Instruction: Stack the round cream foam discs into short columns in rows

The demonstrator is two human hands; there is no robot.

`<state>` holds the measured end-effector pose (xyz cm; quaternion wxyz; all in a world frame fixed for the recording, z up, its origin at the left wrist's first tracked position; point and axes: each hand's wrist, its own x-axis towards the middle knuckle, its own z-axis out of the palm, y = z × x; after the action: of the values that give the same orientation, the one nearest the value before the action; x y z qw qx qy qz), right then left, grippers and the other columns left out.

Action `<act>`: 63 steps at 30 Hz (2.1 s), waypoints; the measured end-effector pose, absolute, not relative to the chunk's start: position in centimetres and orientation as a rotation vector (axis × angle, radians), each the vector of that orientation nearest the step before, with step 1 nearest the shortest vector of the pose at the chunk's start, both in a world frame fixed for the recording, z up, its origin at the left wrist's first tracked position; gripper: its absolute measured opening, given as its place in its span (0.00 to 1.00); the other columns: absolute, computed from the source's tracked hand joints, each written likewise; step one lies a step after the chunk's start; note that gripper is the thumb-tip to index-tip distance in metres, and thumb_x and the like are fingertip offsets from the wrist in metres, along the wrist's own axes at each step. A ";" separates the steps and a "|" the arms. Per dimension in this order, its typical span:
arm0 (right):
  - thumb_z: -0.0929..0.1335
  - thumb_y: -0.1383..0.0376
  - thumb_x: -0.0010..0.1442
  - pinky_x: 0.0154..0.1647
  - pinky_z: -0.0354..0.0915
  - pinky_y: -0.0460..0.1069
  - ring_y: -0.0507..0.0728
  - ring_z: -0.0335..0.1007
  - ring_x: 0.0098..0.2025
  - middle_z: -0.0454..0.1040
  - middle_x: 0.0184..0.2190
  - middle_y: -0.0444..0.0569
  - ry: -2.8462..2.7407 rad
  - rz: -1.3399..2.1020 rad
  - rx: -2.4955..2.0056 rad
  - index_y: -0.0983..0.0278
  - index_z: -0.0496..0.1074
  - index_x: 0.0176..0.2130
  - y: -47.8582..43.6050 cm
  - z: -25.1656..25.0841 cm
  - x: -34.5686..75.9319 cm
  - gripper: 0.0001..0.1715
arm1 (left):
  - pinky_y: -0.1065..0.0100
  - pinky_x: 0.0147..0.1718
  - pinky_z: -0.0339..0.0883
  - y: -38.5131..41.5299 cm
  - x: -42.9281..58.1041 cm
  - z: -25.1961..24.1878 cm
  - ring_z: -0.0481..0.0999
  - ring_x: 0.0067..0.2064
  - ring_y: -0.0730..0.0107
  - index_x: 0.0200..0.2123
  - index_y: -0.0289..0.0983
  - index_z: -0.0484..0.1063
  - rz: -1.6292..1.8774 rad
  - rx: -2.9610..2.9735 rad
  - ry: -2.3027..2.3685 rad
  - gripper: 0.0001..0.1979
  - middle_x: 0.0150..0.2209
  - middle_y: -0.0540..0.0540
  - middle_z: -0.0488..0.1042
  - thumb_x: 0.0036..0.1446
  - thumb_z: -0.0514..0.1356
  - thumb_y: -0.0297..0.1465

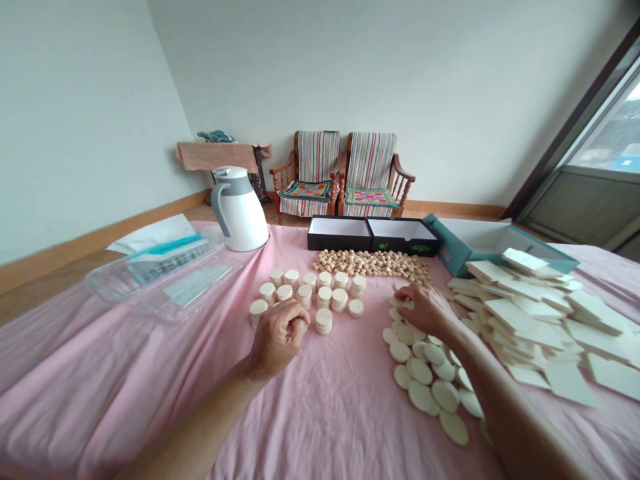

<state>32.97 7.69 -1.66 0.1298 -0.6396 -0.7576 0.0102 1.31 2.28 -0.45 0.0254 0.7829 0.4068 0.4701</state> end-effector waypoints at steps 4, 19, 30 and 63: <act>0.65 0.63 0.51 0.38 0.57 0.50 0.60 0.67 0.42 0.75 0.35 0.52 -2.213 -0.017 -1.964 0.62 0.75 0.36 7.4 -1.2 32.2 0.13 | 0.71 0.26 0.57 2.3 1.3 -0.5 0.64 0.24 0.75 0.22 0.36 0.65 1.446 2.406 1.258 0.11 0.21 0.52 0.65 0.51 0.49 0.18; 0.62 0.71 0.51 0.40 0.60 0.46 0.54 0.68 0.37 0.74 0.35 0.51 -2.133 0.132 -1.536 0.66 0.73 0.39 7.5 -2.4 29.7 0.15 | 0.72 0.26 0.57 2.3 1.4 -0.4 0.65 0.25 0.75 0.22 0.35 0.65 1.462 2.404 1.246 0.11 0.21 0.51 0.66 0.51 0.49 0.18; 0.64 0.71 0.48 0.40 0.59 0.47 0.55 0.67 0.39 0.71 0.35 0.51 -2.271 0.151 -1.622 0.65 0.74 0.38 7.2 -2.5 29.8 0.16 | 0.72 0.26 0.57 2.2 1.4 -0.4 0.65 0.24 0.75 0.22 0.35 0.65 1.468 2.408 1.247 0.12 0.21 0.51 0.66 0.51 0.49 0.18; 0.68 0.66 0.47 0.32 0.56 0.49 0.56 0.68 0.32 0.75 0.29 0.49 -2.536 0.297 -1.682 0.62 0.72 0.31 3.5 2.0 29.1 0.07 | 0.72 0.26 0.59 2.3 1.4 -0.4 0.66 0.24 0.74 0.21 0.36 0.66 1.441 2.399 1.267 0.12 0.21 0.51 0.67 0.51 0.49 0.19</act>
<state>29.06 3.49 2.02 0.0419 -0.5497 -0.8286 0.0969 1.35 2.28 -0.37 0.0346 0.7805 0.4123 0.4687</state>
